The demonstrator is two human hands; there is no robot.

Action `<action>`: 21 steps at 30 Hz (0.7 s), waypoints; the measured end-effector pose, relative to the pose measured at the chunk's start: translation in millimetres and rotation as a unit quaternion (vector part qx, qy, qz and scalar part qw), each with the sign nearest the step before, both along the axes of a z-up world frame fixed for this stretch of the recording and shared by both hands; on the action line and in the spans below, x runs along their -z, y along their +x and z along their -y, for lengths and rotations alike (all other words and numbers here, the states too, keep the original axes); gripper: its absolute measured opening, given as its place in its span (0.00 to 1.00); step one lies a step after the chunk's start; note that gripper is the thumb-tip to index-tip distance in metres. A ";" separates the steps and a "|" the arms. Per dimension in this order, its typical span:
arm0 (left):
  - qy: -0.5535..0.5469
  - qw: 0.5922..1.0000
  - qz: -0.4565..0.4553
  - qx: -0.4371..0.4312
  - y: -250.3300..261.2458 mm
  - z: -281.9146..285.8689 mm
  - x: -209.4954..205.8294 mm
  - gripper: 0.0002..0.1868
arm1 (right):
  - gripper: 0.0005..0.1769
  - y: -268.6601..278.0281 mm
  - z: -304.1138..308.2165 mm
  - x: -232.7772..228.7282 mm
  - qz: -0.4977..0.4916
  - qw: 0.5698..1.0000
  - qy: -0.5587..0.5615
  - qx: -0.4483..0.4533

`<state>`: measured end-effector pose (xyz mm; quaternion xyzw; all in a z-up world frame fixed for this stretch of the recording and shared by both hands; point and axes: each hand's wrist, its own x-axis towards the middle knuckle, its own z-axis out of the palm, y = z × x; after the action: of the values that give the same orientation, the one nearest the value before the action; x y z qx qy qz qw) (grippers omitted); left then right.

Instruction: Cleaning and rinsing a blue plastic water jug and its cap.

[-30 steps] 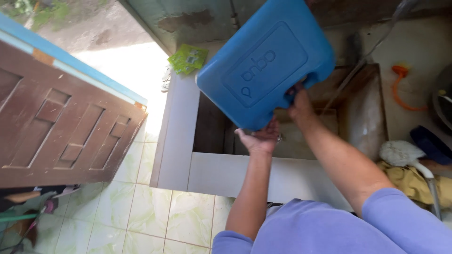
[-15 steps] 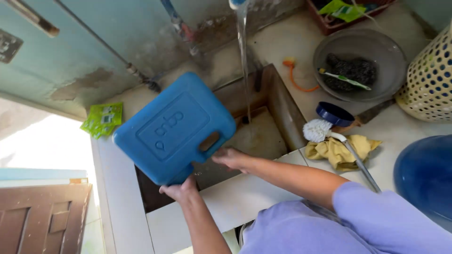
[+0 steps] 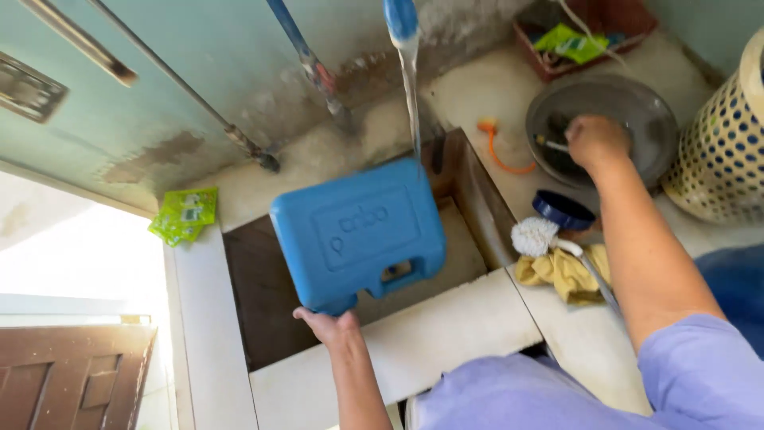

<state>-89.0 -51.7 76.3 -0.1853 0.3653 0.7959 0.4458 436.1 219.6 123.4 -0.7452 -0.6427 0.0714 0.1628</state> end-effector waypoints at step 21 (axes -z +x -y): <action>-0.144 0.989 -0.008 -0.033 21.6 -7.2 58.9 0.49 | 0.04 -125.2 75.9 -35.5 0.006 0.967 0.226 -0.118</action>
<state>-67.3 -44.4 17.4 -0.2536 0.4735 0.7506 0.3848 310.9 143.7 158.9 -0.6080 -0.7268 -0.0614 0.3136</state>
